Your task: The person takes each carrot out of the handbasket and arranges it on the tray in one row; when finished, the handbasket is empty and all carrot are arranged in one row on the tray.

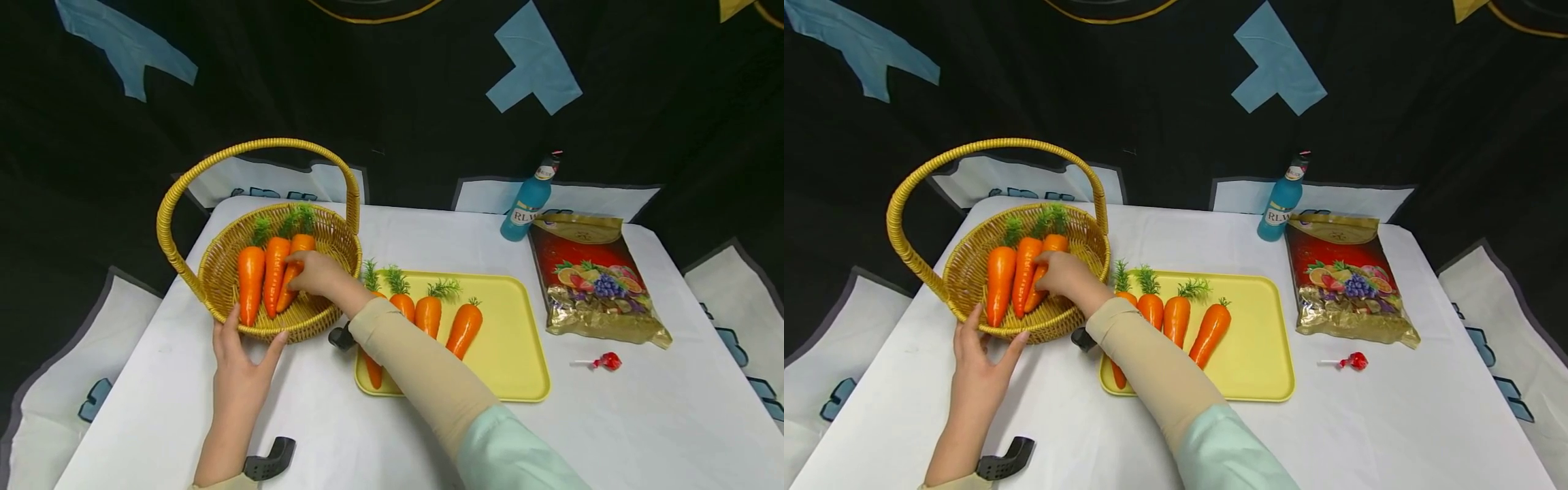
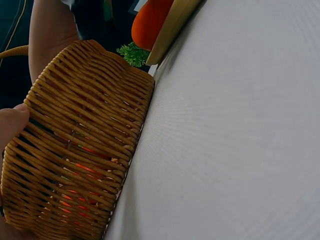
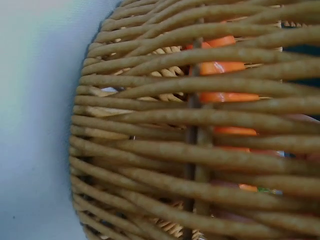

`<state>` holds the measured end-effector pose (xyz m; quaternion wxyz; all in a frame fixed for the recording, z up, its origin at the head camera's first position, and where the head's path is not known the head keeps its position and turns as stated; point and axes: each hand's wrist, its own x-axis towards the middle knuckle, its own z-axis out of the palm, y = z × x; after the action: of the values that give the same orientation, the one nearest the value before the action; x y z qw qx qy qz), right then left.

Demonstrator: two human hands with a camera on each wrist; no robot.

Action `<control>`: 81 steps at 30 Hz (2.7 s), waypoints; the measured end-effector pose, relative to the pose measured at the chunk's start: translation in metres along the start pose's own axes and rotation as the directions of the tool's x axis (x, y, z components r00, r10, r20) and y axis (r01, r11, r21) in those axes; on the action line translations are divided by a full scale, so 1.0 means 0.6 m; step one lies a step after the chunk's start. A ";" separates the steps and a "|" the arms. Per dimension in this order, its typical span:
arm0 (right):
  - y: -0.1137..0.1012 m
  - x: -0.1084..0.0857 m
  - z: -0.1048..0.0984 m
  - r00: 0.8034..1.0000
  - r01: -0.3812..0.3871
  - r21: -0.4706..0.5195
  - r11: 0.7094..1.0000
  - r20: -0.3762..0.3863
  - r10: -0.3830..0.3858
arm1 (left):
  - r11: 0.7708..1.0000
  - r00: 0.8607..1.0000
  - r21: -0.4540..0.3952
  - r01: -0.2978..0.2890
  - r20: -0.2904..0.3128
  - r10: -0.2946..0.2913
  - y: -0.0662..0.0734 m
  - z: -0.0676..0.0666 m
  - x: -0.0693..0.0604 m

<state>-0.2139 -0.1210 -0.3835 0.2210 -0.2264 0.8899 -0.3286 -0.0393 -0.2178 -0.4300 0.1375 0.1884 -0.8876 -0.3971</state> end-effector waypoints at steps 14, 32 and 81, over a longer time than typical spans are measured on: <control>0.006 0.015 0.005 0.998 -0.015 0.190 0.982 0.067 0.002 | 1.000 1.000 0.006 -0.009 -0.001 0.009 -0.001 0.002 0.001; 0.003 0.011 0.007 0.998 0.051 0.097 0.994 -0.051 -0.046 | 1.000 1.000 -0.002 -0.026 -0.016 0.026 -0.003 0.003 0.001; 0.076 -0.197 -0.092 0.955 0.291 0.564 0.773 -0.122 -0.271 | 1.000 1.000 -0.010 0.006 0.014 -0.006 0.001 0.002 0.002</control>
<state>-0.1610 0.0014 -0.3480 0.2123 -0.2735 0.7083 -0.6152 -0.0412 -0.2173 -0.4299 0.1307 0.1877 -0.8861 -0.4032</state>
